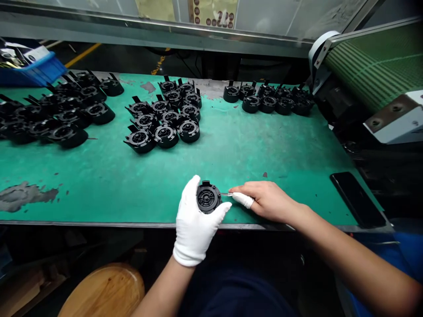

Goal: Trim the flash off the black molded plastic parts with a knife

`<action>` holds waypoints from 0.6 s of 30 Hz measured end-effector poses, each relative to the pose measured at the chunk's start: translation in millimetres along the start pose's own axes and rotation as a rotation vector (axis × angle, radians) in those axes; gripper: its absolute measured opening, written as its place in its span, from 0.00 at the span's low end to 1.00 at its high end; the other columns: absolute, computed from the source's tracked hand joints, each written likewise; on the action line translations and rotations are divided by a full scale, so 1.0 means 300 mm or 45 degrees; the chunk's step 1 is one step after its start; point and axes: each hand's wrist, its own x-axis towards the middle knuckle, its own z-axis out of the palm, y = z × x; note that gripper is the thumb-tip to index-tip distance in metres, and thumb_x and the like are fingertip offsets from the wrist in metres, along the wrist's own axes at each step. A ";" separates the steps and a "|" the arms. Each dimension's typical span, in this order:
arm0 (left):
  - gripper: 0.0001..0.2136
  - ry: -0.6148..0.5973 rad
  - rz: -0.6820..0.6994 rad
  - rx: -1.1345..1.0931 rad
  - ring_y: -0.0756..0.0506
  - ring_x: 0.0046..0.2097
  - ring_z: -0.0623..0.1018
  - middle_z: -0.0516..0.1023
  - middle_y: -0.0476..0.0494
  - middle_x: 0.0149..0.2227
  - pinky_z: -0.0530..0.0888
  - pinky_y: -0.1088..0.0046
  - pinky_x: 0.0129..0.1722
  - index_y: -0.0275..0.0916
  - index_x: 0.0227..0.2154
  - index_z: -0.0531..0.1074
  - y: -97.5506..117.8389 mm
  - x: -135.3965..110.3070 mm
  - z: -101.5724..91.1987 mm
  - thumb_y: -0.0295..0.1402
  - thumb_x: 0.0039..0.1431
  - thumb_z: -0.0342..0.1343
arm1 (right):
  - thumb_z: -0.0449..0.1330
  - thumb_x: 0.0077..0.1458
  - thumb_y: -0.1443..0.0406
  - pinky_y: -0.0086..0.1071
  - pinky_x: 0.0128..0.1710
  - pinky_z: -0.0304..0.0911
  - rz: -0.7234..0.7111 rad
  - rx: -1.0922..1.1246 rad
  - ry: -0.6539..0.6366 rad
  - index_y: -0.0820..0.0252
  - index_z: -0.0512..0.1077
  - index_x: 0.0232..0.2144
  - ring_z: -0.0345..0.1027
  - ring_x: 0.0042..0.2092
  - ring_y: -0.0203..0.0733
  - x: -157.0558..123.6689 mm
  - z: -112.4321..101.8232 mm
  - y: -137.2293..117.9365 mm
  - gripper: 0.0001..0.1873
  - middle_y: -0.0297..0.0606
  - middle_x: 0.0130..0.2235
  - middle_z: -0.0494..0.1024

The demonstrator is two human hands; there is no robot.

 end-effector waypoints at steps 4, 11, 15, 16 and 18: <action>0.41 0.046 -0.013 0.019 0.36 0.57 0.76 0.74 0.35 0.57 0.72 0.55 0.61 0.39 0.64 0.59 -0.014 0.010 0.014 0.45 0.49 0.68 | 0.49 0.69 0.54 0.31 0.34 0.57 -0.022 -0.179 -0.088 0.43 0.74 0.55 0.74 0.42 0.41 0.035 -0.043 -0.003 0.19 0.36 0.39 0.81; 0.40 0.048 -0.013 0.029 0.36 0.57 0.76 0.74 0.35 0.57 0.73 0.56 0.60 0.38 0.62 0.62 -0.004 0.019 0.007 0.43 0.48 0.70 | 0.51 0.66 0.60 0.34 0.28 0.50 0.060 -0.461 -0.066 0.44 0.72 0.57 0.73 0.39 0.43 0.071 -0.068 0.028 0.20 0.37 0.38 0.80; 0.39 0.041 -0.030 0.014 0.36 0.58 0.76 0.74 0.36 0.57 0.72 0.55 0.62 0.39 0.62 0.62 -0.003 0.021 0.009 0.43 0.48 0.70 | 0.52 0.64 0.64 0.33 0.30 0.54 0.250 -0.477 0.043 0.45 0.70 0.60 0.73 0.41 0.44 0.059 -0.092 0.078 0.23 0.38 0.43 0.80; 0.39 0.035 -0.030 0.008 0.36 0.58 0.76 0.74 0.36 0.57 0.71 0.55 0.62 0.39 0.62 0.62 -0.004 0.020 0.009 0.43 0.49 0.69 | 0.51 0.65 0.63 0.32 0.31 0.55 0.180 -0.408 0.028 0.45 0.70 0.60 0.73 0.42 0.43 0.052 -0.093 0.076 0.23 0.37 0.44 0.80; 0.38 0.032 -0.020 -0.001 0.36 0.58 0.75 0.74 0.36 0.57 0.71 0.55 0.62 0.39 0.61 0.63 -0.005 0.018 0.010 0.43 0.49 0.69 | 0.51 0.67 0.60 0.32 0.33 0.57 0.016 -0.285 -0.028 0.43 0.71 0.59 0.74 0.43 0.42 0.039 -0.087 0.053 0.21 0.35 0.43 0.81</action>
